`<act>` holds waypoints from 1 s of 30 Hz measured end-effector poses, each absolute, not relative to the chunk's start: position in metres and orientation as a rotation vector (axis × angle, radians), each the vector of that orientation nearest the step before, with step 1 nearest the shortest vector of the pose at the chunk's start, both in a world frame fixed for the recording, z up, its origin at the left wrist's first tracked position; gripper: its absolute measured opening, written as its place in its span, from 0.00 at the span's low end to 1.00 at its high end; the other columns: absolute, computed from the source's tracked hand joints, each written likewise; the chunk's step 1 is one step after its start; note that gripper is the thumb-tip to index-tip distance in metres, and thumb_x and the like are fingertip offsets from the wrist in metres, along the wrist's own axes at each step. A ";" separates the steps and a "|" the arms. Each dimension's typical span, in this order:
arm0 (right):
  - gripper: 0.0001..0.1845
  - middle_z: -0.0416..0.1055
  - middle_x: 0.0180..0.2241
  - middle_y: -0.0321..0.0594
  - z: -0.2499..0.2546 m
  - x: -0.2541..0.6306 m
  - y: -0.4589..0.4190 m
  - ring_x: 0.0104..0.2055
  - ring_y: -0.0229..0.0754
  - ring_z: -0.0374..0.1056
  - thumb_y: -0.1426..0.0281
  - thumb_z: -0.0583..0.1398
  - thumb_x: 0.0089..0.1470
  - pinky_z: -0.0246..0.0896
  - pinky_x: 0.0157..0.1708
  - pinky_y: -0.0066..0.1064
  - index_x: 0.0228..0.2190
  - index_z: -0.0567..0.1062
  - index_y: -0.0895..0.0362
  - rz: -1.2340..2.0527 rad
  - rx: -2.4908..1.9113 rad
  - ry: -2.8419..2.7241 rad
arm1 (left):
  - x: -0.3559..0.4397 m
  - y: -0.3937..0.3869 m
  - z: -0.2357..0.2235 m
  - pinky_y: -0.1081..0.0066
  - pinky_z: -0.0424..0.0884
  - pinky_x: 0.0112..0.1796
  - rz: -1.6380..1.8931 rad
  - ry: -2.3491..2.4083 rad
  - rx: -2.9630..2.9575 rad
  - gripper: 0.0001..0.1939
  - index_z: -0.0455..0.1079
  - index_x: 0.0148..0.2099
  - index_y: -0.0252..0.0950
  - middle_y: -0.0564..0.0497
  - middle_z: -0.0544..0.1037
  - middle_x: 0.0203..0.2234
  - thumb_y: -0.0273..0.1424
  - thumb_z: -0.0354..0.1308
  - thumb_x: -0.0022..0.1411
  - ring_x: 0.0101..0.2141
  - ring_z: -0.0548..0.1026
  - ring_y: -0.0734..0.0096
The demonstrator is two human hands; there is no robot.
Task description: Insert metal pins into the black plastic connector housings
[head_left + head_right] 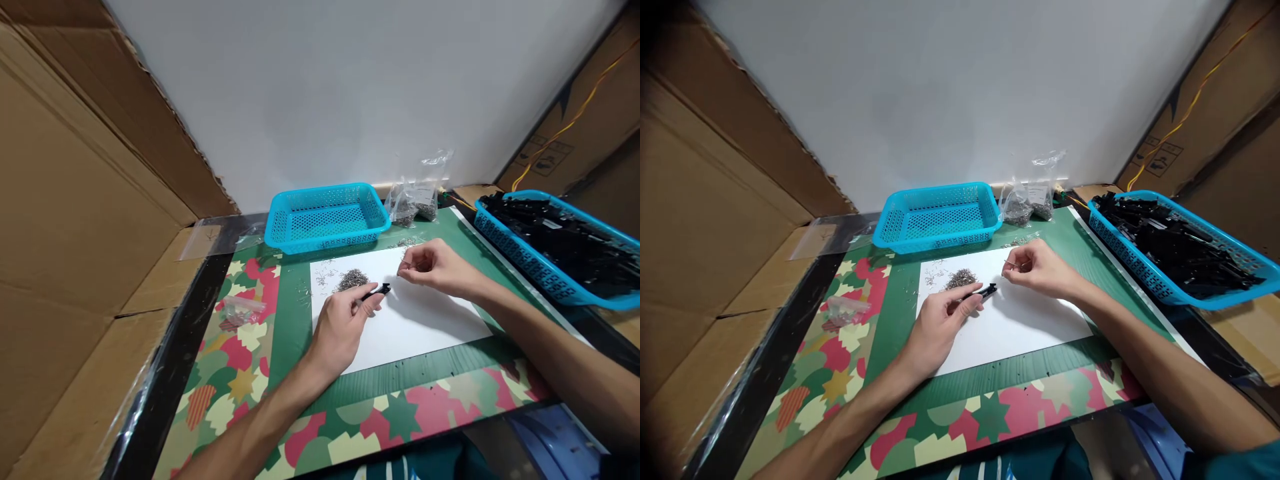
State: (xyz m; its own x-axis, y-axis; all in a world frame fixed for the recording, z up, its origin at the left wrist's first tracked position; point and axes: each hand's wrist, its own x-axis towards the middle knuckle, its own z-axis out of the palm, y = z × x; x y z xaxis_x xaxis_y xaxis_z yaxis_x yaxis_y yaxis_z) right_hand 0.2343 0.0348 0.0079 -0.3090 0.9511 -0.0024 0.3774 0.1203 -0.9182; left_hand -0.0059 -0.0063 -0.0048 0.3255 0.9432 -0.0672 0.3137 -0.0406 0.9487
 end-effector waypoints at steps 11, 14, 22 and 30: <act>0.08 0.69 0.18 0.35 -0.014 0.217 0.031 0.22 0.33 0.58 0.71 0.64 0.49 0.50 0.22 0.27 0.22 0.79 0.61 1.094 -1.336 -1.780 | -0.007 -0.005 -0.004 0.70 0.60 0.30 0.681 1.217 1.695 0.26 0.83 0.35 0.35 0.48 0.85 0.34 0.48 0.53 0.73 0.28 0.72 0.69; 0.07 0.67 0.17 0.33 -0.014 0.216 0.030 0.21 0.32 0.57 0.71 0.64 0.49 0.49 0.21 0.27 0.21 0.79 0.60 1.074 -1.357 -1.803 | -0.007 -0.006 -0.003 0.70 0.59 0.29 0.671 1.222 1.693 0.26 0.83 0.36 0.35 0.48 0.85 0.34 0.48 0.54 0.72 0.25 0.70 0.70; 0.07 0.68 0.18 0.34 -0.012 0.217 0.030 0.22 0.33 0.57 0.71 0.63 0.48 0.49 0.22 0.27 0.21 0.79 0.60 1.052 -1.395 -1.845 | -0.006 -0.007 -0.002 0.70 0.62 0.31 0.650 1.227 1.661 0.24 0.84 0.41 0.36 0.49 0.85 0.33 0.49 0.56 0.71 0.27 0.72 0.68; 0.09 0.63 0.17 0.31 -0.013 0.215 0.026 0.22 0.33 0.54 0.72 0.62 0.49 0.47 0.23 0.29 0.19 0.75 0.59 0.932 -1.349 -1.908 | -0.007 -0.008 0.000 0.70 0.58 0.28 0.637 1.223 1.695 0.23 0.84 0.39 0.37 0.49 0.86 0.37 0.47 0.55 0.72 0.24 0.69 0.71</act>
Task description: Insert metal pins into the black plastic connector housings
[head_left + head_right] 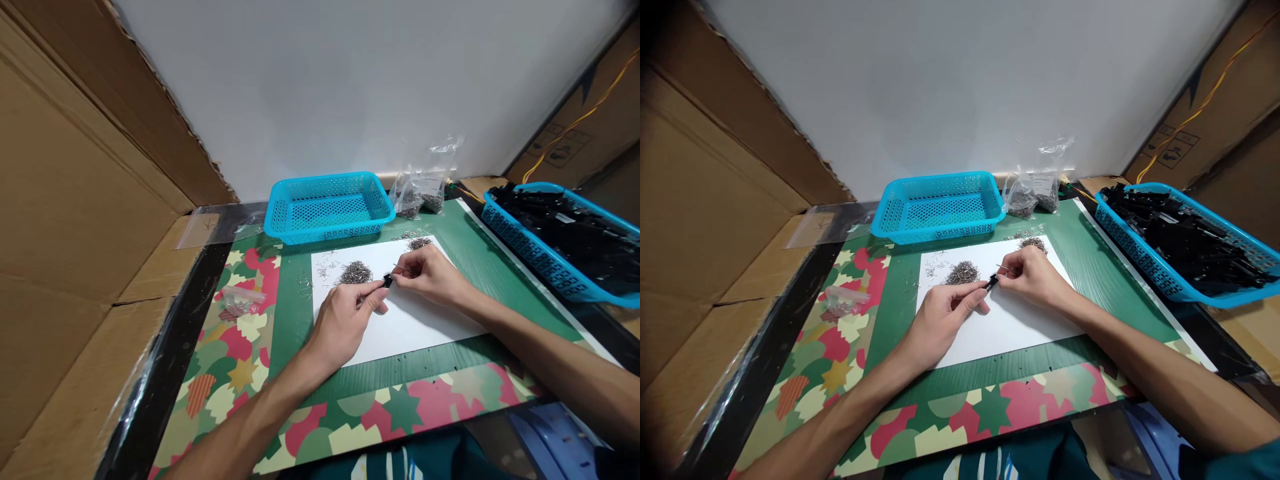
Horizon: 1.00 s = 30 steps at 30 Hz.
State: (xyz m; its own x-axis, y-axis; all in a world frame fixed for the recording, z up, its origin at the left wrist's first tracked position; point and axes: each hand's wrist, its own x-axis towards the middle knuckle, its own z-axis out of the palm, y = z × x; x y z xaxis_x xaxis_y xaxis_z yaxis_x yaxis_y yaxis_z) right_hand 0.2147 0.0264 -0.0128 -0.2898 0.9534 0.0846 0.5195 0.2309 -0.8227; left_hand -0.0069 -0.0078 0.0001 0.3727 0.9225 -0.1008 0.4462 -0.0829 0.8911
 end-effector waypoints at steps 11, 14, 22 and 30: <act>0.13 0.64 0.18 0.33 -0.006 0.222 0.030 0.23 0.33 0.54 0.69 0.62 0.56 0.45 0.23 0.28 0.21 0.77 0.60 1.037 -1.278 -2.057 | -0.008 -0.009 0.003 0.69 0.60 0.30 0.624 1.203 1.740 0.25 0.83 0.33 0.38 0.48 0.85 0.45 0.47 0.53 0.73 0.25 0.70 0.72; 0.13 0.70 0.20 0.35 -0.002 0.228 0.034 0.23 0.34 0.57 0.66 0.62 0.59 0.48 0.23 0.28 0.28 0.83 0.60 1.126 -1.283 -2.111 | -0.009 -0.009 0.004 0.69 0.61 0.30 0.622 1.206 1.728 0.25 0.83 0.34 0.37 0.49 0.86 0.39 0.48 0.54 0.73 0.26 0.70 0.71; 0.30 0.72 0.18 0.39 0.004 0.235 0.029 0.19 0.35 0.60 0.51 0.55 0.69 0.55 0.24 0.31 0.31 0.85 0.60 0.906 -1.330 -1.881 | -0.009 -0.008 0.000 0.69 0.65 0.32 0.598 1.193 1.663 0.25 0.79 0.58 0.37 0.49 0.86 0.35 0.48 0.58 0.70 0.32 0.75 0.66; 0.39 0.74 0.20 0.43 -0.002 0.237 0.034 0.20 0.39 0.68 0.42 0.51 0.67 0.60 0.21 0.31 0.30 0.84 0.61 1.204 -1.111 -1.477 | -0.009 -0.007 -0.004 0.69 0.67 0.34 0.604 1.195 1.629 0.25 0.78 0.60 0.38 0.50 0.86 0.34 0.48 0.60 0.69 0.35 0.77 0.65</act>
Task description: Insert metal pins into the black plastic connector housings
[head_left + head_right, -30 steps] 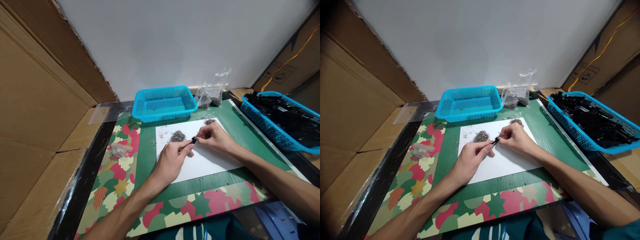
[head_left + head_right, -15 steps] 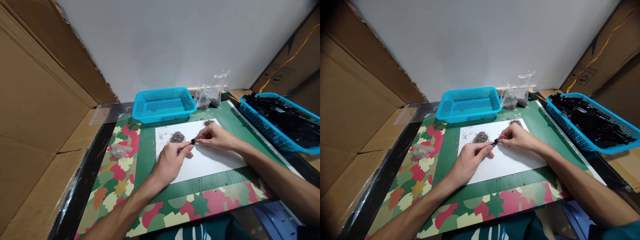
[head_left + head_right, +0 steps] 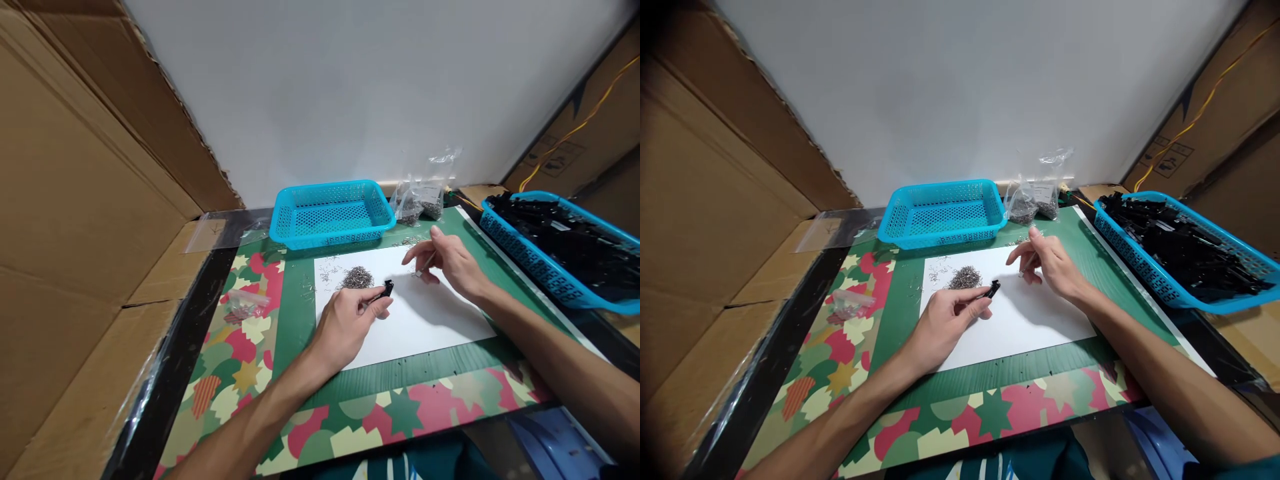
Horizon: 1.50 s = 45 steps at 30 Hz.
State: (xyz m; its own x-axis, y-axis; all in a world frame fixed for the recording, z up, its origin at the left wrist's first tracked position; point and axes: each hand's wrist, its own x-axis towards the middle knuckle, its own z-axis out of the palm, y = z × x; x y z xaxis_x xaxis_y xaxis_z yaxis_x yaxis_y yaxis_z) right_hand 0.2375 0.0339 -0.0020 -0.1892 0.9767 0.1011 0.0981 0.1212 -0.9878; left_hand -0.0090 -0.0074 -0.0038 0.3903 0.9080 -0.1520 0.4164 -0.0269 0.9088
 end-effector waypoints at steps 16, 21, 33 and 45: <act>0.16 0.77 0.27 0.41 -0.010 0.230 0.034 0.27 0.38 0.71 0.58 0.66 0.61 0.67 0.29 0.30 0.31 0.80 0.59 1.261 -1.230 -1.847 | -0.009 -0.007 -0.004 0.70 0.67 0.36 0.598 1.154 1.695 0.21 0.80 0.57 0.38 0.52 0.85 0.32 0.45 0.58 0.70 0.33 0.77 0.67; 0.18 0.78 0.26 0.41 -0.011 0.229 0.033 0.25 0.38 0.70 0.56 0.66 0.60 0.65 0.26 0.30 0.31 0.81 0.59 1.267 -1.268 -1.867 | -0.010 -0.007 0.000 0.71 0.66 0.33 0.565 1.159 1.723 0.20 0.81 0.55 0.40 0.53 0.85 0.32 0.45 0.59 0.70 0.33 0.77 0.68; 0.22 0.76 0.23 0.40 -0.005 0.223 0.026 0.25 0.39 0.69 0.51 0.66 0.60 0.64 0.26 0.30 0.33 0.81 0.59 1.177 -1.335 -1.878 | -0.010 -0.007 -0.006 0.69 0.71 0.35 0.551 1.147 1.714 0.23 0.79 0.59 0.39 0.49 0.85 0.32 0.45 0.59 0.70 0.36 0.81 0.62; 0.24 0.76 0.23 0.42 0.001 0.221 0.022 0.24 0.42 0.70 0.49 0.62 0.62 0.64 0.26 0.33 0.31 0.79 0.57 1.055 -1.367 -1.972 | -0.008 -0.008 -0.005 0.69 0.68 0.32 0.605 1.114 1.748 0.18 0.83 0.48 0.38 0.49 0.84 0.29 0.44 0.59 0.70 0.30 0.78 0.65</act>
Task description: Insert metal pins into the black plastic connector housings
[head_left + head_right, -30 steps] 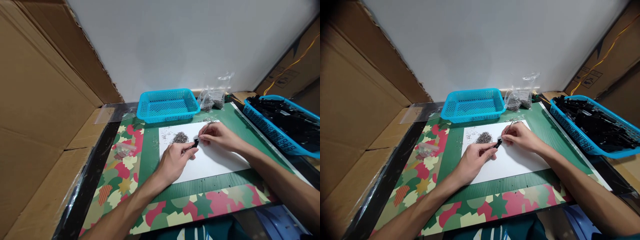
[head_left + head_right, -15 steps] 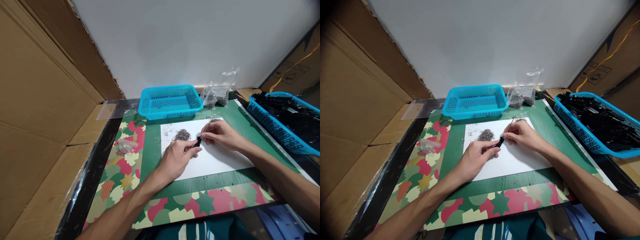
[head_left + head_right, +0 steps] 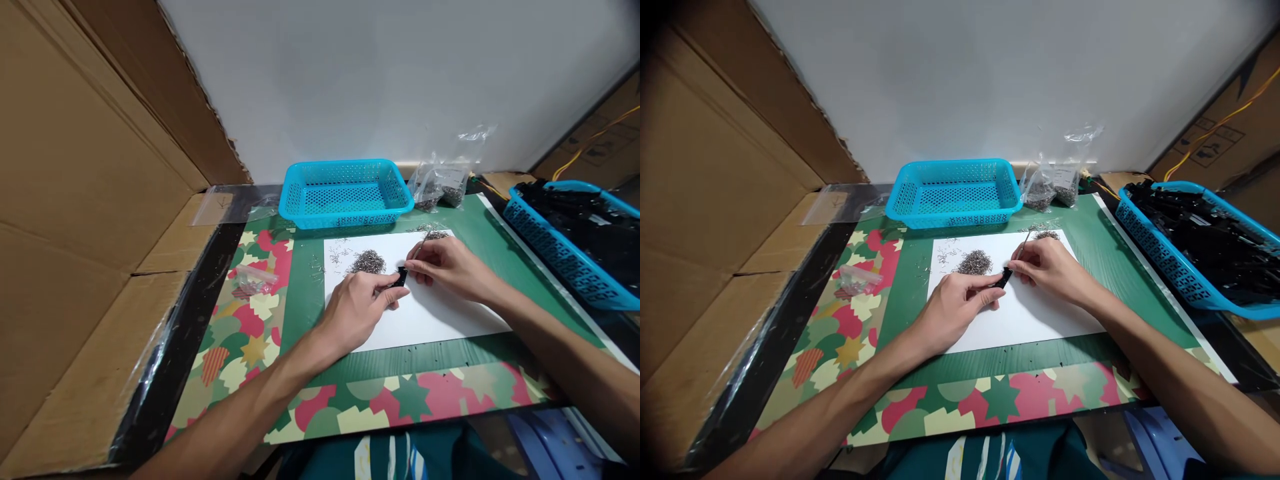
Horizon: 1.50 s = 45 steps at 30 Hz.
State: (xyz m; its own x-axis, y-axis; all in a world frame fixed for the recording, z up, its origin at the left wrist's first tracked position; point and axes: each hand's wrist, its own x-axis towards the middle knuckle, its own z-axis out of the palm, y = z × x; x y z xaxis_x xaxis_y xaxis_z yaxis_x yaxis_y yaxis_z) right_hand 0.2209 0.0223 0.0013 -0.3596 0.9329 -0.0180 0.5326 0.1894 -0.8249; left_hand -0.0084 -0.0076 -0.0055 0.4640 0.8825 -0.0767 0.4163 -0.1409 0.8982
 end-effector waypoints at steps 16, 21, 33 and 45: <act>0.22 0.78 0.22 0.42 -0.005 0.219 0.022 0.22 0.43 0.72 0.50 0.67 0.58 0.66 0.25 0.34 0.26 0.80 0.57 1.037 -1.382 -1.894 | -0.007 -0.003 -0.010 0.67 0.73 0.39 0.650 1.039 1.619 0.15 0.84 0.36 0.35 0.46 0.86 0.34 0.38 0.60 0.69 0.34 0.80 0.65; 0.21 0.78 0.22 0.42 -0.009 0.215 0.022 0.21 0.41 0.71 0.53 0.67 0.58 0.66 0.25 0.34 0.26 0.80 0.57 0.998 -1.403 -1.877 | -0.008 -0.003 -0.009 0.72 0.64 0.25 0.645 1.070 1.576 0.19 0.84 0.38 0.34 0.43 0.85 0.34 0.42 0.59 0.69 0.26 0.74 0.70; 0.21 0.67 0.25 0.36 0.002 0.225 0.030 0.22 0.36 0.62 0.53 0.62 0.62 0.57 0.19 0.29 0.27 0.71 0.56 1.254 -1.151 -1.365 | -0.014 0.003 0.008 0.77 0.61 0.20 1.037 1.001 1.369 0.25 0.73 0.60 0.34 0.46 0.82 0.36 0.44 0.64 0.68 0.18 0.62 0.83; 0.08 0.79 0.33 0.40 -0.009 0.194 0.011 0.31 0.42 0.70 0.71 0.60 0.61 0.58 0.32 0.32 0.39 0.81 0.54 0.861 -1.318 -2.187 | -0.019 0.010 0.002 0.75 0.50 0.19 1.148 1.062 1.389 0.18 0.77 0.45 0.35 0.56 0.70 0.24 0.47 0.60 0.70 0.17 0.59 0.83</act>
